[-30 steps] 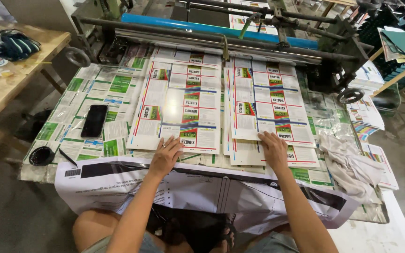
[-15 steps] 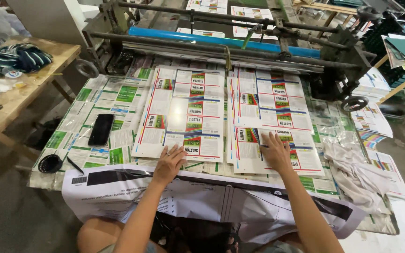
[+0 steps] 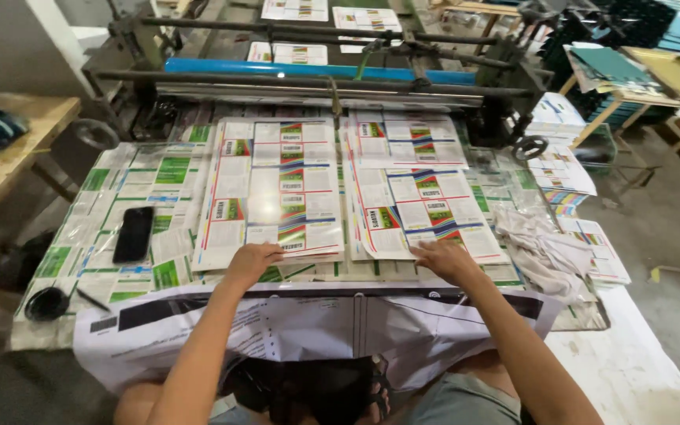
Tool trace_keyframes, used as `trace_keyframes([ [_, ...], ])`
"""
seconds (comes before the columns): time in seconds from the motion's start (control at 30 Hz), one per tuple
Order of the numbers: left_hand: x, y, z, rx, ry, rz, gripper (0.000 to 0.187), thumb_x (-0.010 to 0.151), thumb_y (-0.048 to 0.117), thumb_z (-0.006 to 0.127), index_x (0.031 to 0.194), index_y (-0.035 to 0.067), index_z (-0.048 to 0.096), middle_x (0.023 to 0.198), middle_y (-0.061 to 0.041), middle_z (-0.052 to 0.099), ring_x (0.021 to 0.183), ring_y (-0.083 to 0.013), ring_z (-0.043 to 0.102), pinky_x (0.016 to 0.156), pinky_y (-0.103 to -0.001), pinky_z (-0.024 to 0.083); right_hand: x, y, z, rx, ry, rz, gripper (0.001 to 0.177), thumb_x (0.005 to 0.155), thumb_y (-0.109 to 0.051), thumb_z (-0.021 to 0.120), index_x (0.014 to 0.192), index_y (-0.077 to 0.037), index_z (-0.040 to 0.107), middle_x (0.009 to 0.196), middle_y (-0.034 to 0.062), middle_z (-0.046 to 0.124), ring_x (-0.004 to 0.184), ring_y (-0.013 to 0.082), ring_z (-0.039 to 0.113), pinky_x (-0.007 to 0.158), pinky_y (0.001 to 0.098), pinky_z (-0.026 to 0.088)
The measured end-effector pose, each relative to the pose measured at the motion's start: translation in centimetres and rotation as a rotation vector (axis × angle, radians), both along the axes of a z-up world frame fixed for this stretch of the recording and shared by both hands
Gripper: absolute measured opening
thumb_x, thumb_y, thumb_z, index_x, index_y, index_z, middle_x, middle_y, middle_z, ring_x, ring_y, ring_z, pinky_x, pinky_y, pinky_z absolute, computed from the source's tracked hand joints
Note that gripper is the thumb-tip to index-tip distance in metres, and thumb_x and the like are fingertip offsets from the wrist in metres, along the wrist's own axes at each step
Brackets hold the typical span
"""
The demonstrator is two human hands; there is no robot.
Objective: The person repeatedly picks up printed paper sheets from a table and stacks them into neat piles. They handle the sheets by hand, aligning edges and smoothing the stacks as they build them up.
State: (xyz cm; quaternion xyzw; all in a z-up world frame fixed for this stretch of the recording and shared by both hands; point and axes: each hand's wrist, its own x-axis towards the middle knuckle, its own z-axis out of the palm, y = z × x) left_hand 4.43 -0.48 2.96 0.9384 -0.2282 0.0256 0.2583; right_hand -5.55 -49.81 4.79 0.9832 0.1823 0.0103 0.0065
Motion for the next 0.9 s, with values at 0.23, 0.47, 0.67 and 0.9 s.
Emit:
trace_keyframes([
  [0.23, 2.0, 0.1, -0.6, 0.028, -0.369, -0.242, 0.014, 0.095, 0.015, 0.059, 0.096, 0.007, 0.071, 0.091, -0.015, 0.073, 0.087, -0.0364, 0.072, 0.075, -0.047, 0.057, 0.1, 0.8, 3.4, 0.123, -0.268, -0.054, 0.016, 0.089, -0.017, 0.062, 0.088, -0.019, 0.078, 0.082, 0.0053, 0.077, 0.079, 0.0297, 0.073, 0.082, 0.0457, 0.053],
  [0.47, 2.8, 0.0, 2.8, -0.21, 0.022, 0.03, 0.019, 0.081, 0.027, 0.08, 0.086, 0.009, 0.082, 0.074, -0.012, 0.077, 0.068, -0.0267, 0.073, 0.064, -0.037, 0.055, 1.2, 1.4, 5.3, 0.167, -0.091, -0.166, 0.022, 0.076, -0.033, 0.083, 0.072, -0.013, 0.076, 0.07, 0.0113, 0.07, 0.071, 0.0349, 0.068, 0.065, 0.0471, 0.052],
  [0.67, 4.3, 1.1, 2.7, -0.387, 0.311, 0.149, 0.019, 0.073, 0.022, 0.09, 0.085, 0.009, 0.084, 0.075, -0.007, 0.079, 0.067, -0.0168, 0.071, 0.065, -0.03, 0.053, 2.0, 1.1, 4.4, 0.547, 0.135, -0.249, 0.012, 0.081, -0.026, 0.079, 0.089, -0.018, 0.08, 0.081, 0.0059, 0.076, 0.076, 0.029, 0.073, 0.069, 0.0402, 0.056],
  [0.9, -2.4, -1.9, 0.3, -0.255, -0.553, 0.175, 0.021, 0.097, 0.014, 0.066, 0.117, 0.011, 0.066, 0.124, -0.009, 0.073, 0.12, -0.0333, 0.068, 0.106, -0.055, 0.046, -3.8, 7.5, 3.8, 0.37, -0.799, -0.275, 0.021, 0.095, -0.014, 0.068, 0.115, -0.015, 0.074, 0.122, 0.0014, 0.075, 0.119, 0.0226, 0.066, 0.111, 0.0458, 0.036],
])
